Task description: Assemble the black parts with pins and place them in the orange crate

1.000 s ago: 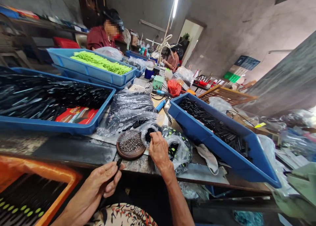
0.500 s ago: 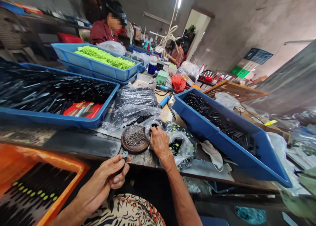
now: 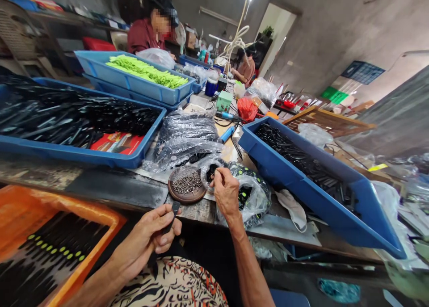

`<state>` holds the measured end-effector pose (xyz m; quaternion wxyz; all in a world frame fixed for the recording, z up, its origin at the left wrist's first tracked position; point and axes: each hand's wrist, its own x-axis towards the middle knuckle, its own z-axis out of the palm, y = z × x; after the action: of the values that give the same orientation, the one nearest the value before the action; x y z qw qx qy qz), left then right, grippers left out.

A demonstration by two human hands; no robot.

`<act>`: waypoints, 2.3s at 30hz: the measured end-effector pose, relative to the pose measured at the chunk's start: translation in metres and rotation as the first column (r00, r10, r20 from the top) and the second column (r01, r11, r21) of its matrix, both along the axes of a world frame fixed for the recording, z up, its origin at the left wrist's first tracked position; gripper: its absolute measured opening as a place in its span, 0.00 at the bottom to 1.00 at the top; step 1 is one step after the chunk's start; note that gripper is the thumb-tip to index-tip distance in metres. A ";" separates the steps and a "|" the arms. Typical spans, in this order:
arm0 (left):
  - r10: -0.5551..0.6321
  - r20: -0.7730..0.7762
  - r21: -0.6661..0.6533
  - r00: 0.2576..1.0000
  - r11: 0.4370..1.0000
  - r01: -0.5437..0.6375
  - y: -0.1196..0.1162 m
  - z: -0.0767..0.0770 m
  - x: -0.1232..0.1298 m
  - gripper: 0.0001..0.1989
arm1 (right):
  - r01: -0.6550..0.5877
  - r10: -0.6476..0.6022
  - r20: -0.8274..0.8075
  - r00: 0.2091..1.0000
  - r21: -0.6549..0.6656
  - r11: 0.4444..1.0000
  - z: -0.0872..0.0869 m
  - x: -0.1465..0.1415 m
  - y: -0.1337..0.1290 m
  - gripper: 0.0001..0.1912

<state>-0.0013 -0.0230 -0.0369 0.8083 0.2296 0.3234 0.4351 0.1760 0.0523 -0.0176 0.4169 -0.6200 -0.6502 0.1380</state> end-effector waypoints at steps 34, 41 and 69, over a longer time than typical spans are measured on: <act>-0.145 -0.346 0.127 0.927 0.972 0.199 -0.002 -0.008 0.006 0.04 | -0.463 0.334 -0.389 0.858 -0.306 0.832 -0.019 -0.017 -0.066 0.06; -0.195 -0.339 0.117 0.920 0.962 0.247 -0.003 -0.012 0.008 0.08 | -0.506 0.442 -0.257 0.859 -0.299 0.809 -0.013 -0.013 -0.061 0.09; -0.268 -0.187 -0.042 0.945 0.963 0.265 0.002 -0.022 0.010 0.06 | -0.436 0.055 -0.682 0.729 -0.402 0.805 -0.038 -0.015 -0.082 0.09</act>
<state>0.0090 -0.0212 -0.0585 0.8267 0.3054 0.3690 0.2951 0.1609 -0.0292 -0.0555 0.3986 -0.5293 -0.4816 0.5736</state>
